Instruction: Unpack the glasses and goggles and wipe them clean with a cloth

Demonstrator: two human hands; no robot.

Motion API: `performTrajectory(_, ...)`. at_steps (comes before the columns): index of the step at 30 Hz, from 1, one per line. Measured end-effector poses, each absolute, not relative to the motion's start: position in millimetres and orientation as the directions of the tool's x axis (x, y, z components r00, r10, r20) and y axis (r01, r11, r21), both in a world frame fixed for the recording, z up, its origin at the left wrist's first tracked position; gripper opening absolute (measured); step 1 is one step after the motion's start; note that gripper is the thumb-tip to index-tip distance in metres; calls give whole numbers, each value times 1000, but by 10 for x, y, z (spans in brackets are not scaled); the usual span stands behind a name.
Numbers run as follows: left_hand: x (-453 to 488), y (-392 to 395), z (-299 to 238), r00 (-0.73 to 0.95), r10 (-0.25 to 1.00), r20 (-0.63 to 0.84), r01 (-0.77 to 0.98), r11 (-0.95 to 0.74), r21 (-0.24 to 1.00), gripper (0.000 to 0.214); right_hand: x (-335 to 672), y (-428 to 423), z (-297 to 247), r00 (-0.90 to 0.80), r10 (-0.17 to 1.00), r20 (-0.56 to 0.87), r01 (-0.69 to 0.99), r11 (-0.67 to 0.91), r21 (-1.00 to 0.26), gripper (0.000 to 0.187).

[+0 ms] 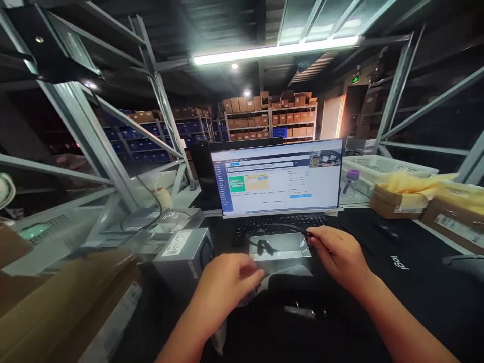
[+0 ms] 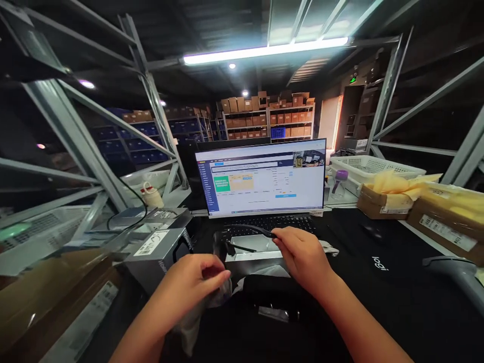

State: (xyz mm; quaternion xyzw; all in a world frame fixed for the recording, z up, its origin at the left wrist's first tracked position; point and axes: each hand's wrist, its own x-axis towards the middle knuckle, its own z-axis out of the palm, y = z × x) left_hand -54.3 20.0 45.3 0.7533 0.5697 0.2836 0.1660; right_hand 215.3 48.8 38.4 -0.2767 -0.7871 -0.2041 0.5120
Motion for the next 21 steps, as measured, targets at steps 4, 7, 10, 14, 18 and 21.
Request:
performTrajectory(4, -619, 416, 456, 9, 977, 214, 909, -97, 405, 23, 2158, 355, 430, -359, 239, 903, 626, 779, 43, 17)
performTrajectory(7, -644, 502, 412, 30, 976, 216, 840, -142, 524, 32, 2159, 273, 459, -389, 235, 891, 610, 790, 58, 18)
performTrajectory(10, -630, 508, 359, 91, 977, 190, 750, -193, 633, 40, 2169, 210, 496, -437, 251, 864, 589, 806, 64, 15)
performTrajectory(14, -610, 519, 321, 116, 975, 190, 708, -215, 672, 38, 2191, 148, 541, -484, 286, 827, 580, 813, 58, 12)
performTrajectory(18, -609, 573, 310, 116, 971, 210, 670, -232, 705, 38, 2191, 112, 555, -497, 311, 810, 580, 814, 44, 13)
performTrajectory(21, -591, 597, 317, 117, 972, 203, 677, -228, 700, 35, 2186, 103, 549, -504, 338, 795, 578, 816, 19, 16)
